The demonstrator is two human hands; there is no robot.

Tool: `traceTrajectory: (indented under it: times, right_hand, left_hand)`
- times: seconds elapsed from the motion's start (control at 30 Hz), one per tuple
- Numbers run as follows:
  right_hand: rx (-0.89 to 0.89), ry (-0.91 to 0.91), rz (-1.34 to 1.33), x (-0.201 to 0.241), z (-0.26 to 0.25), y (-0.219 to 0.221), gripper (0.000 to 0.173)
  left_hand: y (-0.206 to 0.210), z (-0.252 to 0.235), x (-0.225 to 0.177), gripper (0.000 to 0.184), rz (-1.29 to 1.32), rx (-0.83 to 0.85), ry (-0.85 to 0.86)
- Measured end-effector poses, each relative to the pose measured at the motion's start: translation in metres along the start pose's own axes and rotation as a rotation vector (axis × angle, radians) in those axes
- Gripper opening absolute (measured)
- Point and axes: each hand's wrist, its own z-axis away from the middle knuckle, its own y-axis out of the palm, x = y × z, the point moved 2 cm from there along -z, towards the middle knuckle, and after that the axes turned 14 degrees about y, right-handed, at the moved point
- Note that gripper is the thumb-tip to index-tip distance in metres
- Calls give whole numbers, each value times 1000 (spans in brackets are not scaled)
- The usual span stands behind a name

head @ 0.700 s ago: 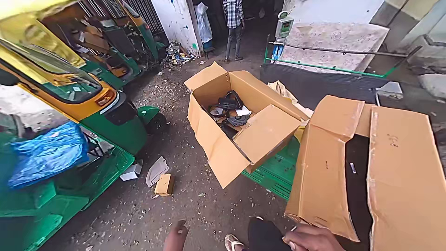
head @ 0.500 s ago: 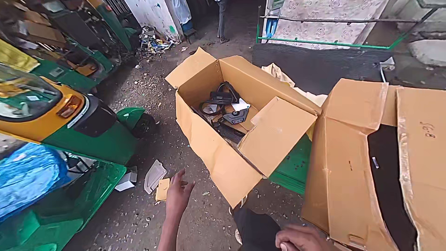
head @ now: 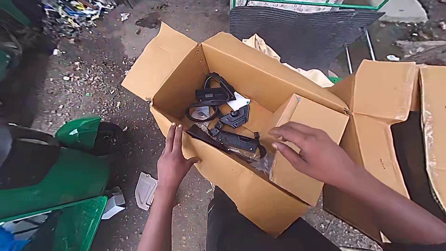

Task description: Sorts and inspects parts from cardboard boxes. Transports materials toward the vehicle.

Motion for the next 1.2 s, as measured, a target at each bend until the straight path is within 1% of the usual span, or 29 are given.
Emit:
traceTrajectory:
  times: [0.07, 0.1, 0.17, 0.23, 0.3, 0.33, 0.4, 0.43, 0.47, 0.5, 0.57, 0.63, 0.67, 0.73, 0.77, 0.8, 0.83, 0.87, 0.9, 0.93, 0.97, 1.0, 1.03, 1.07, 1.1, 1.13, 1.17, 1.2]
  right_hand:
    - [157, 54, 134, -5, -49, 9, 32]
    - [258, 95, 181, -8, -73, 19, 32]
    - [454, 176, 275, -14, -120, 51, 34]
    - [572, 213, 330, -24, -159, 89, 41]
    - [603, 251, 311, -36, -180, 133, 52]
    - [609, 266, 301, -42, -187, 158, 58]
    - [576, 276, 299, -54, -203, 204, 76]
    - [537, 289, 307, -58, -213, 221, 80]
    - [496, 315, 318, -59, -220, 237, 79]
    - [462, 343, 343, -58, -224, 249, 72]
    - [397, 350, 433, -55, -227, 261, 53]
    - [336, 280, 560, -55, -226, 262, 34]
    - [338, 241, 603, -55, -226, 261, 27]
    - [395, 205, 594, -50, -227, 252, 18]
    - [435, 228, 550, -47, -230, 240, 19]
    - [460, 272, 472, -42, -230, 221, 18]
    - [462, 327, 371, -32, -231, 199, 19]
    - [421, 379, 248, -19, -233, 175, 20]
    - [356, 419, 107, -2, -234, 153, 23]
    - [288, 437, -54, 15, -234, 133, 25]
    - [217, 419, -230, 31, -235, 118, 28]
    - [161, 376, -397, 48, -237, 106, 28]
    - [120, 327, -522, 62, -238, 98, 26]
    - [85, 285, -620, 74, -238, 94, 22]
    - [64, 267, -740, 81, -238, 93, 19]
    - [60, 278, -921, 81, -237, 97, 15]
    - [64, 317, -1141, 72, -233, 107, 12]
    - [43, 399, -1302, 55, -227, 121, 13]
  left_hand:
    - [12, -21, 12, 131, 22, 22, 104]
    - [20, -26, 16, 127, 56, -3, 144]
    - [35, -32, 22, 112, 132, -113, 226]
    - [47, -44, 29, 100, 148, -254, 302]
    - [56, -54, 35, 94, 176, -318, 362]
    - [58, -54, 37, 93, 199, -318, 382]
    - [55, -49, 46, 92, 224, -296, 433]
    - [52, -45, 51, 91, 236, -280, 466]
    - [47, -38, 58, 89, 249, -257, 493]
    - [42, -33, 65, 86, 265, -231, 521]
    - [33, -30, 78, 75, 325, -153, 590]
    - [27, -36, 83, 65, 387, -54, 655]
    - [21, -41, 86, 63, 416, 12, 670]
    - [3, -54, 94, 70, 536, 163, 642]
    - [-8, -65, 99, 73, 645, 218, 591]
    - [-19, -78, 104, 72, 767, 230, 521]
    - [-29, -92, 108, 68, 862, 197, 452]
    - [-37, -111, 112, 62, 923, 133, 410]
    - [-42, -133, 114, 62, 948, 74, 402]
    - [-45, -155, 114, 69, 947, 52, 403]
    - [-46, -175, 111, 79, 934, 80, 396]
    - [-45, -193, 106, 87, 948, 145, 381]
    - [-43, -208, 98, 87, 999, 208, 380]
    - [-39, -217, 89, 78, 1079, 254, 391]
    - [-33, -222, 82, 59, 1150, 273, 398]
    - [-27, -224, 77, 41, 1189, 270, 384]
    - [-21, -224, 77, 30, 1176, 250, 367]
    - [-16, -225, 80, 24, 1149, 197, 338]
